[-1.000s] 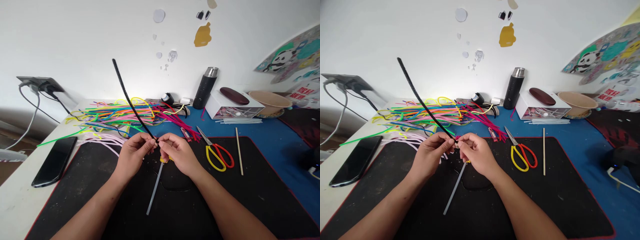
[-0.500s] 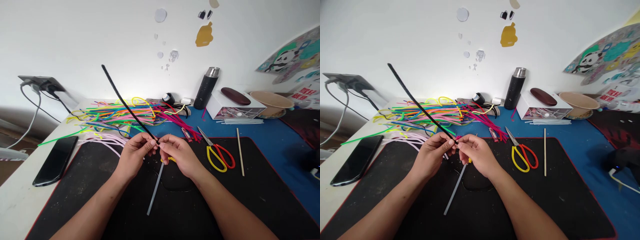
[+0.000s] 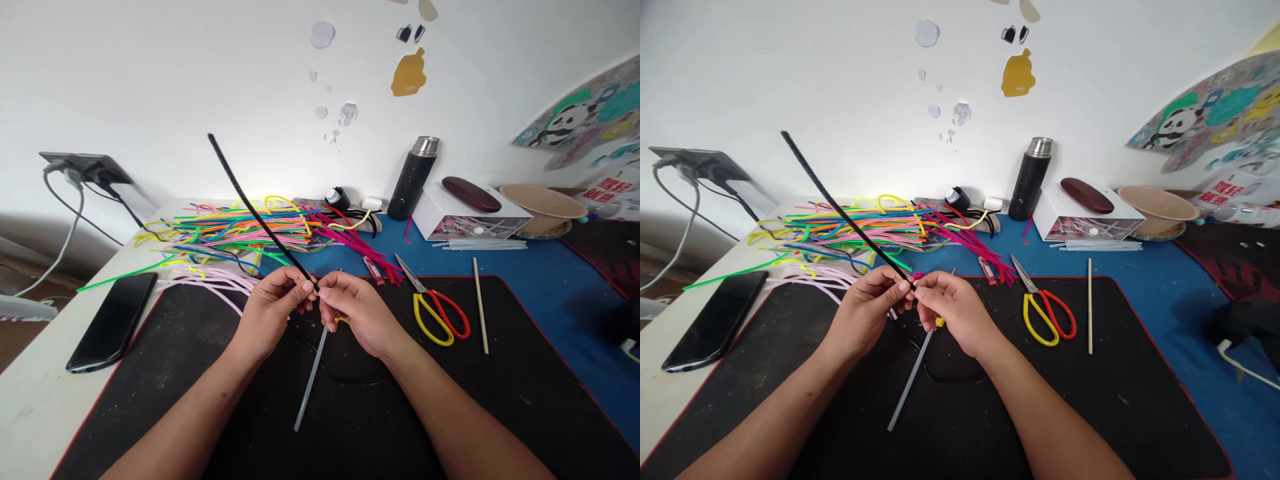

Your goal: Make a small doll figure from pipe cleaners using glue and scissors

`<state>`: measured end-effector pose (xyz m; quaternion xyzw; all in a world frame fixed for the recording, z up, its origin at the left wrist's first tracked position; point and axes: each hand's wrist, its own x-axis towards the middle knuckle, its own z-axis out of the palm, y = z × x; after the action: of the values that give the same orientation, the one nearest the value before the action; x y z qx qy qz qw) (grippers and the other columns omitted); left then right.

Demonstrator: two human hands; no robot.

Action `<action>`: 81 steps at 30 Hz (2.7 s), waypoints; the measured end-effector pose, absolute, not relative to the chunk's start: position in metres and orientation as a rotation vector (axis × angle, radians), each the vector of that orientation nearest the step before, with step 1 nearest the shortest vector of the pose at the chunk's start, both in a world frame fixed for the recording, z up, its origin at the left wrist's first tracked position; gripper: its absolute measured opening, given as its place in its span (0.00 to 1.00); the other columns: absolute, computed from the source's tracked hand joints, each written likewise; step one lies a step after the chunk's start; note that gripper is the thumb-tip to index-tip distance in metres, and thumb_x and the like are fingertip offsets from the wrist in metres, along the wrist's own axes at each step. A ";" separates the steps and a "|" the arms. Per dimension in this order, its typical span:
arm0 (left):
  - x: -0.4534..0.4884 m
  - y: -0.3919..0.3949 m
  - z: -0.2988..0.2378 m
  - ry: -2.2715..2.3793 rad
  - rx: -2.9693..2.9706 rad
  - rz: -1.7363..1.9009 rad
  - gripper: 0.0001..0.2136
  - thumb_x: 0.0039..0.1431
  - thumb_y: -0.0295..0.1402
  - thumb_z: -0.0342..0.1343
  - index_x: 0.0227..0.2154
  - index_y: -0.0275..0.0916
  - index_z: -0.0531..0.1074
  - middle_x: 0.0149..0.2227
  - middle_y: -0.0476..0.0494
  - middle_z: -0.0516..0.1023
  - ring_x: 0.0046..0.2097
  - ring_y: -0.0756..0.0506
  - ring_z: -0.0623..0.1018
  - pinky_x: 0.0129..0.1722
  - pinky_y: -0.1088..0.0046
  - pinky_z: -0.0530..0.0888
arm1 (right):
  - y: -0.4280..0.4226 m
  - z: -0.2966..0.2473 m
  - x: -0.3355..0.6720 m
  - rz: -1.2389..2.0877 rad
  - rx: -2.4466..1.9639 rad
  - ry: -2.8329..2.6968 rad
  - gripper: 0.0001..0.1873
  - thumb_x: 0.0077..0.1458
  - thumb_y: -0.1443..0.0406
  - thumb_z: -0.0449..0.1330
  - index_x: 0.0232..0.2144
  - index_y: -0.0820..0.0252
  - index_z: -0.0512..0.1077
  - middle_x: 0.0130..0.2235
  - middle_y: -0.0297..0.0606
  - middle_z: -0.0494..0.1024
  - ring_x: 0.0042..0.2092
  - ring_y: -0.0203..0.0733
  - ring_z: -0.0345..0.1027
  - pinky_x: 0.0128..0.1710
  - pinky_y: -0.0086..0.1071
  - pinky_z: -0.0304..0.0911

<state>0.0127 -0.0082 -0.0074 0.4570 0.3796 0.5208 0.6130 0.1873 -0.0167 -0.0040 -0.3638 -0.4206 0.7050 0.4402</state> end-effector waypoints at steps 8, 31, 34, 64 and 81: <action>0.012 -0.009 -0.010 0.905 1.081 1.209 0.11 0.59 0.39 0.71 0.31 0.39 0.77 0.27 0.50 0.79 0.28 0.50 0.77 0.29 0.76 0.72 | -0.017 -0.004 0.187 1.762 -0.908 -1.034 0.15 0.57 0.54 0.70 0.34 0.57 0.74 0.23 0.28 0.75 0.23 0.34 0.65 0.25 0.29 0.61; 0.014 -0.009 -0.010 0.862 1.026 1.218 0.10 0.59 0.37 0.71 0.32 0.39 0.77 0.27 0.50 0.80 0.28 0.51 0.76 0.29 0.77 0.71 | -0.018 -0.003 0.186 1.772 -0.865 -0.995 0.14 0.57 0.55 0.70 0.34 0.57 0.73 0.23 0.29 0.75 0.23 0.34 0.65 0.24 0.29 0.60; 0.014 -0.010 -0.010 0.860 1.034 1.219 0.10 0.60 0.37 0.71 0.32 0.39 0.77 0.26 0.51 0.79 0.28 0.52 0.76 0.29 0.78 0.71 | -0.018 -0.003 0.186 1.773 -0.860 -1.002 0.14 0.56 0.55 0.70 0.34 0.57 0.73 0.23 0.28 0.75 0.22 0.34 0.65 0.24 0.29 0.60; 0.013 -0.011 -0.009 0.920 1.130 1.219 0.10 0.61 0.38 0.70 0.31 0.39 0.77 0.26 0.50 0.79 0.27 0.51 0.78 0.28 0.78 0.73 | -0.018 -0.001 0.186 1.771 -0.861 -0.988 0.12 0.56 0.58 0.70 0.33 0.58 0.73 0.18 0.24 0.71 0.21 0.34 0.64 0.25 0.29 0.59; 0.012 -0.013 -0.006 0.969 1.240 1.215 0.11 0.61 0.40 0.70 0.30 0.39 0.77 0.26 0.50 0.78 0.28 0.50 0.77 0.29 0.76 0.73 | -0.017 -0.001 0.187 1.787 -0.893 -0.978 0.13 0.54 0.58 0.71 0.32 0.58 0.73 0.18 0.21 0.64 0.21 0.32 0.62 0.25 0.29 0.54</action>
<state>0.0125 -0.0127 -0.0058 0.5229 0.4084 0.5122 0.5453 0.1865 -0.0169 -0.0007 -0.3598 -0.3942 0.7205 0.4427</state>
